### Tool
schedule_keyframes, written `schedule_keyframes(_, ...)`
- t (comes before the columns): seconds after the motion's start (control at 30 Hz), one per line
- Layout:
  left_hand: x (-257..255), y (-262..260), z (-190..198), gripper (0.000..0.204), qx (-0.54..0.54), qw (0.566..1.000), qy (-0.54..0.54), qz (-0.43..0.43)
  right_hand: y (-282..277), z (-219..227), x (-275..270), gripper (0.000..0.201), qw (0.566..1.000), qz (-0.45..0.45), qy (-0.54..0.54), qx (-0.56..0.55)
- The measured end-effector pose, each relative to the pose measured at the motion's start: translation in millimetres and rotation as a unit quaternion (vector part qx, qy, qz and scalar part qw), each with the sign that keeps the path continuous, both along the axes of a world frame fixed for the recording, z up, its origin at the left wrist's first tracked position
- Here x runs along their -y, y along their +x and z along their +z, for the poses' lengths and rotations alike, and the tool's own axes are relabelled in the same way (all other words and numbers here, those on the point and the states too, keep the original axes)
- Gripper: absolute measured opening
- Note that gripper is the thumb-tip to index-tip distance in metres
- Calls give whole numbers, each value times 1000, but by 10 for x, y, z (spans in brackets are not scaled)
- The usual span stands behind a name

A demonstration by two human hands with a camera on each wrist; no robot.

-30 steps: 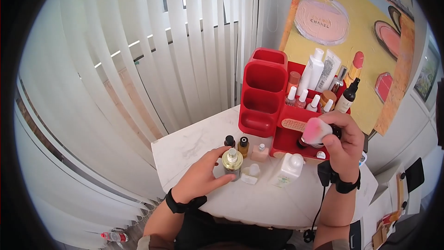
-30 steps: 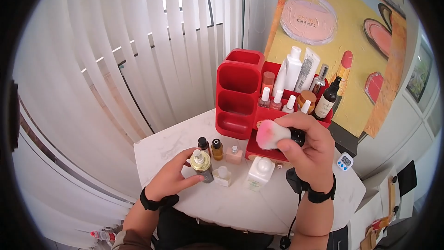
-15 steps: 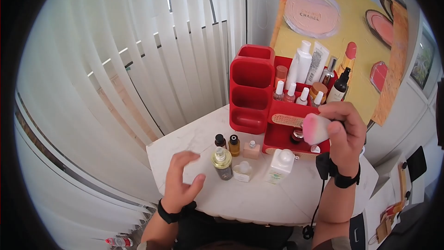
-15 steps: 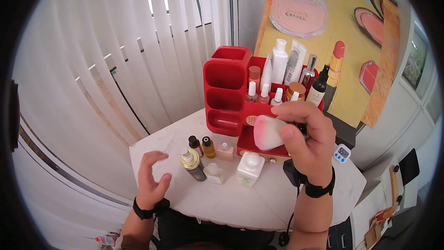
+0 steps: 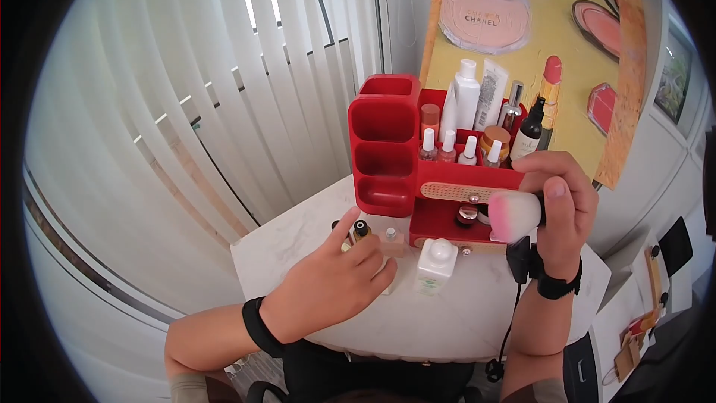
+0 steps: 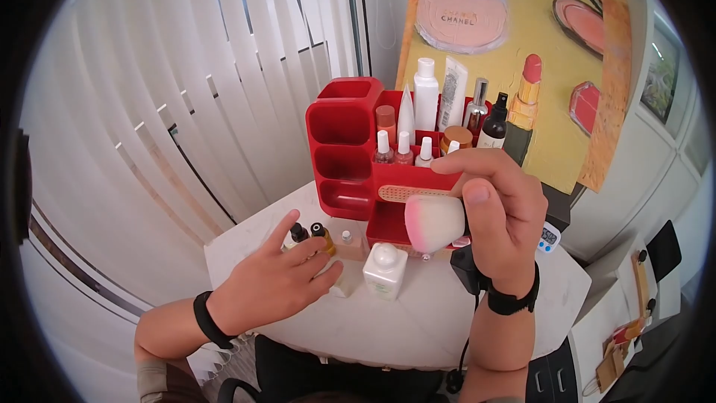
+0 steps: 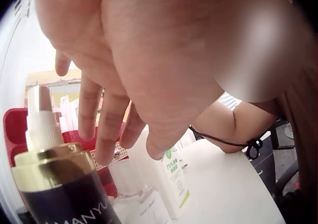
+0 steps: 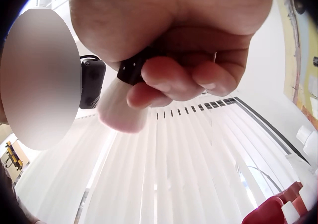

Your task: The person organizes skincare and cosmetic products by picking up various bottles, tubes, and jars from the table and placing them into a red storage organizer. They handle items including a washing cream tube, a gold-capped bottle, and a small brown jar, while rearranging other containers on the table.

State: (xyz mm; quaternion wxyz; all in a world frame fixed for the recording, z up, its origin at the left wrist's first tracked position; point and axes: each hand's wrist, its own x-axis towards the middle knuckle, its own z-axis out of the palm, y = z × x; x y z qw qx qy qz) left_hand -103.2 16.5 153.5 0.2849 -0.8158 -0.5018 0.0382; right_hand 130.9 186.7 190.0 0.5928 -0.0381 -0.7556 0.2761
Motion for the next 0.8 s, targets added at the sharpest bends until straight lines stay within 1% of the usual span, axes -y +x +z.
schedule_keyframes(0.07,-39,-1,-36,21,-12,999,-52,0,39,3,-20,30,1000,0,2,1)
schedule_keyframes(0.27,-135,-32,-90,17,-42,995,-86,-8,100,28,-15,28,1000,8,2,-6)
schedule_keyframes(0.4,-128,10,42,14,-73,991,-108,-21,158,38,-28,28,1000,-5,15,-20)
schedule_keyframes(0.5,-66,26,201,16,-56,992,-105,-28,185,49,-27,28,999,4,8,-35)
schedule_keyframes(0.57,4,-9,392,23,47,994,-92,-40,212,47,-4,29,999,-9,-8,-43)
schedule_keyframes(0.6,75,-35,514,23,46,994,-91,-38,221,50,4,30,998,-23,-24,-50)
schedule_keyframes(0.67,248,-127,768,30,151,988,-36,-2,249,52,-5,32,997,-35,-33,-55)
schedule_keyframes(0.7,313,-194,869,30,150,988,-41,2,264,37,-8,35,996,-47,-45,-60)
schedule_keyframes(0.77,414,-341,1024,24,127,981,136,57,280,28,-27,37,996,-44,-45,-68)
schedule_keyframes(0.8,423,-415,1049,24,124,981,133,62,273,21,-41,39,995,-46,-38,-78)
